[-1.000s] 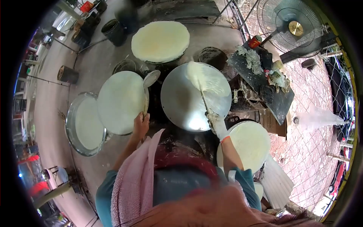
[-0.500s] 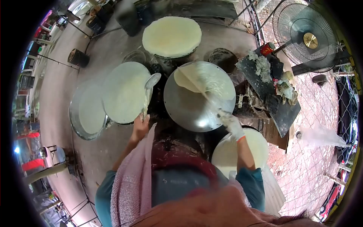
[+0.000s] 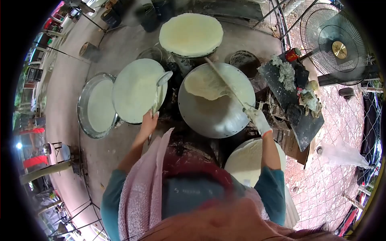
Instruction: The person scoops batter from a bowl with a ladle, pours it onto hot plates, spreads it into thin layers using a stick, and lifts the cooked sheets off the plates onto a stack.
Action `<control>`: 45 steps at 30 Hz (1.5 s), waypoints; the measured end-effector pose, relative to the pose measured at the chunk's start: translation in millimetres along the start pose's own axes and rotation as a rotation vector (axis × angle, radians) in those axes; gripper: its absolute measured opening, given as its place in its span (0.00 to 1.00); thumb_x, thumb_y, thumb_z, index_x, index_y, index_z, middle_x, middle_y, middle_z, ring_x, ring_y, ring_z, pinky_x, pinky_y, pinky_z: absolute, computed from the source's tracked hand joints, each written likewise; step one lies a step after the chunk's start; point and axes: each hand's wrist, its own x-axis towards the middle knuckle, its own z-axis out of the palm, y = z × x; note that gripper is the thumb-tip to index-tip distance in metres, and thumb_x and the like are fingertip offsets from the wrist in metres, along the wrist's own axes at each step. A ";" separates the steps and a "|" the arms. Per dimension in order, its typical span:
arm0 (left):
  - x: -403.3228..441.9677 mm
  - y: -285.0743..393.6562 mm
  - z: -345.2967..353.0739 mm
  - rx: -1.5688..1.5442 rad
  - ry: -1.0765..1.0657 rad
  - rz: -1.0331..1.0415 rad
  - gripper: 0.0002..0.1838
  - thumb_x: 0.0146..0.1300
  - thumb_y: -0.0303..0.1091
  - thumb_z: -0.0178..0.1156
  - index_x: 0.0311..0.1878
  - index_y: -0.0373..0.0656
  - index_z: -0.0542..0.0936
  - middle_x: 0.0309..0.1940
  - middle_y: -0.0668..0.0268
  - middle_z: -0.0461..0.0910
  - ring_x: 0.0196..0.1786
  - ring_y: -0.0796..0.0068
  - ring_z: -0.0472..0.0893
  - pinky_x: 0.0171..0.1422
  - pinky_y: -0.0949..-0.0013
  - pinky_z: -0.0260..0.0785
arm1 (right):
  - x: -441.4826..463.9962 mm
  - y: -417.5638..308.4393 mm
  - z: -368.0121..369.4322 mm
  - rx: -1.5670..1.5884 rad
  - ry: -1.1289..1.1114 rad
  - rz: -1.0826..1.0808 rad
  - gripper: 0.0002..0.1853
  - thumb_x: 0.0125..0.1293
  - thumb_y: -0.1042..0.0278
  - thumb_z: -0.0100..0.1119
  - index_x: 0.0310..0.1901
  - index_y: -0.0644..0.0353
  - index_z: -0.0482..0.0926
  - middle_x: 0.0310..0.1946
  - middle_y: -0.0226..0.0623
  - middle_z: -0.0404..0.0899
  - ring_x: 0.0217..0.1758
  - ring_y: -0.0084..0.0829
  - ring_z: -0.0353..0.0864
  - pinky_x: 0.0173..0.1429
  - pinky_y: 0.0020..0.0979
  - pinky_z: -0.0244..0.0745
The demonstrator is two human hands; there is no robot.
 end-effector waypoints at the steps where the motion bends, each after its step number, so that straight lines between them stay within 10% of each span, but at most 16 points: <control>1: 8.9 1.7 3.0 0.010 0.039 0.059 0.15 0.65 0.34 0.55 0.41 0.28 0.74 0.32 0.40 0.77 0.37 0.40 0.77 0.42 0.54 0.69 | 9.3 7.7 -4.4 -0.057 -0.147 0.001 0.19 0.69 0.71 0.54 0.60 0.68 0.73 0.54 0.32 0.78 0.44 0.19 0.76 0.50 0.20 0.72; 4: 32.9 8.8 6.3 0.118 -0.074 0.018 0.17 0.65 0.36 0.55 0.44 0.26 0.74 0.34 0.38 0.78 0.40 0.38 0.78 0.44 0.51 0.70 | -9.2 1.1 -1.5 -0.186 -0.330 0.212 0.18 0.70 0.72 0.54 0.60 0.67 0.73 0.54 0.34 0.78 0.36 0.19 0.76 0.41 0.21 0.74; 8: 56.0 23.9 17.3 0.334 -0.193 0.069 0.16 0.66 0.37 0.54 0.44 0.28 0.72 0.31 0.41 0.78 0.36 0.39 0.78 0.41 0.48 0.71 | -6.9 59.2 -44.8 0.650 -0.556 0.165 0.18 0.69 0.72 0.55 0.59 0.66 0.75 0.51 0.34 0.79 0.41 0.19 0.78 0.44 0.21 0.74; 9: 61.2 21.0 23.3 0.386 -0.215 0.094 0.16 0.67 0.37 0.54 0.43 0.29 0.72 0.31 0.41 0.78 0.36 0.40 0.79 0.40 0.48 0.72 | -12.4 63.7 -29.4 0.240 -0.173 -0.090 0.19 0.68 0.73 0.56 0.59 0.67 0.74 0.52 0.34 0.79 0.49 0.21 0.78 0.51 0.21 0.73; 12: 62.2 28.8 31.2 0.525 -0.268 0.140 0.13 0.67 0.36 0.53 0.42 0.32 0.71 0.29 0.44 0.78 0.35 0.43 0.80 0.38 0.48 0.72 | 12.1 55.6 -21.7 -0.139 0.000 -0.255 0.19 0.68 0.71 0.57 0.59 0.65 0.75 0.52 0.32 0.79 0.54 0.21 0.76 0.56 0.21 0.71; 16: 42.1 33.3 11.5 0.597 -0.341 0.178 0.11 0.67 0.33 0.50 0.42 0.32 0.71 0.29 0.45 0.79 0.34 0.44 0.80 0.38 0.47 0.72 | 6.6 22.4 5.6 -0.074 -0.323 0.184 0.19 0.68 0.65 0.58 0.56 0.64 0.77 0.36 0.28 0.79 0.35 0.15 0.72 0.38 0.17 0.69; 17: 32.7 30.9 6.0 0.599 -0.350 0.201 0.10 0.67 0.32 0.49 0.42 0.32 0.71 0.29 0.45 0.79 0.34 0.44 0.80 0.38 0.47 0.72 | 5.8 41.9 15.6 -0.030 -0.317 -0.081 0.20 0.67 0.60 0.60 0.57 0.62 0.77 0.28 0.18 0.74 0.22 0.11 0.60 0.22 0.18 0.56; 20: 0.5 23.2 -15.8 0.706 -0.473 0.192 0.10 0.65 0.30 0.47 0.42 0.32 0.71 0.25 0.47 0.78 0.31 0.46 0.81 0.34 0.47 0.73 | -33.3 49.3 18.9 -0.056 -0.362 0.077 0.19 0.66 0.61 0.63 0.54 0.64 0.79 0.35 0.22 0.78 0.26 0.12 0.65 0.26 0.19 0.63; 23: -38.3 -37.8 -6.5 0.563 -0.366 0.615 0.11 0.65 0.31 0.48 0.43 0.32 0.72 0.20 0.50 0.78 0.25 0.48 0.80 0.26 0.48 0.69 | -87.1 84.0 33.7 0.180 -0.245 0.138 0.19 0.66 0.68 0.61 0.58 0.57 0.77 0.33 0.21 0.78 0.19 0.12 0.64 0.19 0.18 0.57; 24: -48.2 -18.9 -9.8 0.509 -0.482 0.353 0.12 0.67 0.34 0.48 0.42 0.33 0.72 0.21 0.47 0.78 0.28 0.46 0.80 0.30 0.47 0.69 | -122.4 55.5 53.3 0.060 -0.161 0.110 0.19 0.66 0.69 0.60 0.58 0.56 0.76 0.31 0.21 0.77 0.19 0.13 0.65 0.19 0.18 0.58; 27: -36.4 -73.5 10.1 0.165 -0.763 0.110 0.13 0.67 0.37 0.51 0.40 0.35 0.71 0.21 0.46 0.76 0.30 0.44 0.79 0.33 0.45 0.67 | -154.3 71.4 146.6 0.859 0.036 0.201 0.14 0.67 0.67 0.58 0.53 0.53 0.76 0.20 0.19 0.65 0.15 0.16 0.61 0.18 0.19 0.55; 30: 1.1 -9.3 -38.8 0.123 -0.708 0.526 0.14 0.66 0.38 0.56 0.37 0.34 0.70 0.22 0.46 0.75 0.29 0.42 0.76 0.30 0.49 0.66 | -126.2 62.5 231.6 0.990 0.050 0.170 0.13 0.68 0.62 0.57 0.51 0.53 0.76 0.17 0.21 0.66 0.13 0.18 0.62 0.16 0.22 0.57; 32: 12.2 -19.2 -58.8 -0.024 -0.594 0.448 0.14 0.67 0.37 0.56 0.35 0.34 0.71 0.21 0.47 0.74 0.25 0.47 0.76 0.28 0.56 0.65 | -89.0 22.4 285.8 1.132 0.048 0.036 0.13 0.68 0.58 0.57 0.48 0.54 0.76 0.16 0.23 0.65 0.12 0.20 0.62 0.16 0.22 0.58; 38: 40.3 -34.0 -111.4 -0.327 -0.319 0.342 0.13 0.67 0.35 0.56 0.35 0.33 0.73 0.19 0.51 0.73 0.21 0.60 0.74 0.27 0.59 0.63 | 60.7 -6.2 430.1 0.500 0.587 -0.040 0.14 0.72 0.56 0.49 0.42 0.57 0.79 0.22 0.28 0.73 0.21 0.22 0.67 0.27 0.26 0.63; 40: 39.4 -56.4 -117.4 -0.333 -0.362 0.310 0.12 0.67 0.34 0.55 0.35 0.33 0.73 0.19 0.52 0.73 0.21 0.63 0.72 0.27 0.61 0.63 | 52.7 5.2 434.9 0.269 0.767 0.027 0.17 0.70 0.58 0.51 0.49 0.63 0.77 0.36 0.43 0.81 0.39 0.34 0.78 0.47 0.32 0.72; 45: 18.2 -94.8 -121.4 -0.385 -0.406 0.261 0.11 0.67 0.33 0.53 0.36 0.32 0.74 0.20 0.56 0.71 0.23 0.69 0.67 0.30 0.64 0.62 | -3.8 45.1 396.6 0.034 0.947 0.217 0.19 0.70 0.55 0.50 0.49 0.64 0.77 0.35 0.49 0.82 0.37 0.44 0.79 0.44 0.38 0.73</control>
